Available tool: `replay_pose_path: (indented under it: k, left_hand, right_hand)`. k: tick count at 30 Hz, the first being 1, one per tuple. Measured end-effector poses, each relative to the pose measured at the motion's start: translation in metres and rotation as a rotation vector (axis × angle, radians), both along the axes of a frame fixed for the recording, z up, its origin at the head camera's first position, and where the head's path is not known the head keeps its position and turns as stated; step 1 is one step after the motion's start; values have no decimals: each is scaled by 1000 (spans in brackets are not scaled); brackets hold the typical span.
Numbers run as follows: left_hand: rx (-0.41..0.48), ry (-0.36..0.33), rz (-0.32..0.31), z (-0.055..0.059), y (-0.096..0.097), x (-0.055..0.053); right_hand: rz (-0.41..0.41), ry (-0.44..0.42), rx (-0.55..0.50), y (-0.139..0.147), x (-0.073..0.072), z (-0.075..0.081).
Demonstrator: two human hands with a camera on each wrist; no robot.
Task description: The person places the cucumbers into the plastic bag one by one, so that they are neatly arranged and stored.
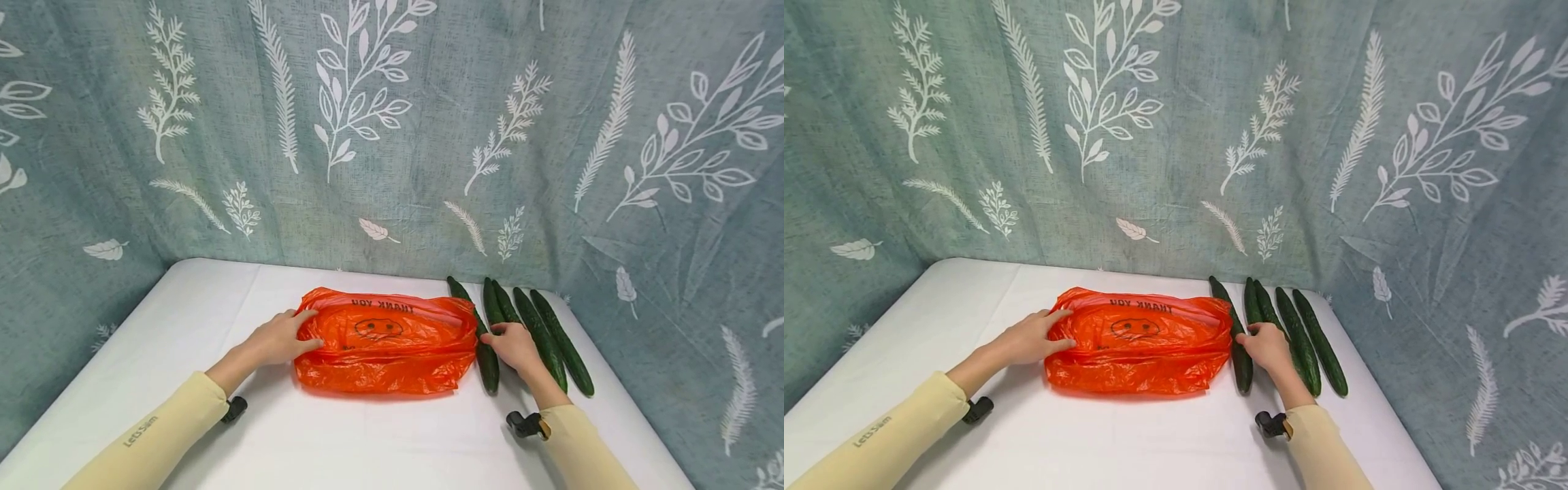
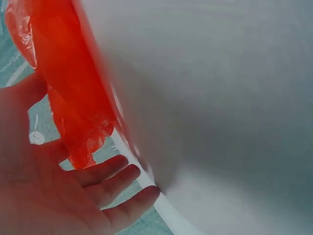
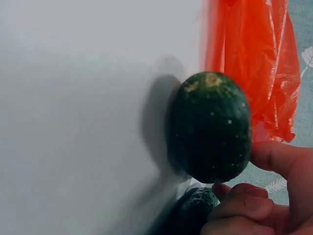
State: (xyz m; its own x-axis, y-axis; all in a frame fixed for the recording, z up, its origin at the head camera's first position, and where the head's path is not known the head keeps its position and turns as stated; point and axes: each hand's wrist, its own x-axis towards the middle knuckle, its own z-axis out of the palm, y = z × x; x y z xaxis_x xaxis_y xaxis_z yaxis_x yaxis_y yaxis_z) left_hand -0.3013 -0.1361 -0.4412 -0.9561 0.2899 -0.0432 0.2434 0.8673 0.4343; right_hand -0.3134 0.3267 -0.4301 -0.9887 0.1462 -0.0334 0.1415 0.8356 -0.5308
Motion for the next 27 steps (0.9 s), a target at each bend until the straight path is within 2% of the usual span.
replay_pose_path:
  k: [4,11,16,21,27]
  left_hand:
    - [7,-18,-13,-2,0,-1]
    - [-7,-21,-95,-1,3,-1]
    - [-35,-53,-94,0,4,-3]
    - [-19,-92,-98,-1,5,-6]
    - [-70,-73,-85,-3,7,-8]
  right_hand:
    - [-26,-35,-31,-1,-3,-2]
    - [-49,-92,-32,-3,-7,-3]
    - [-55,-98,-25,-5,-9,-5]
    - [-61,-114,-5,-6,-9,-6]
    - [-45,-126,15,-8,-8,-6]
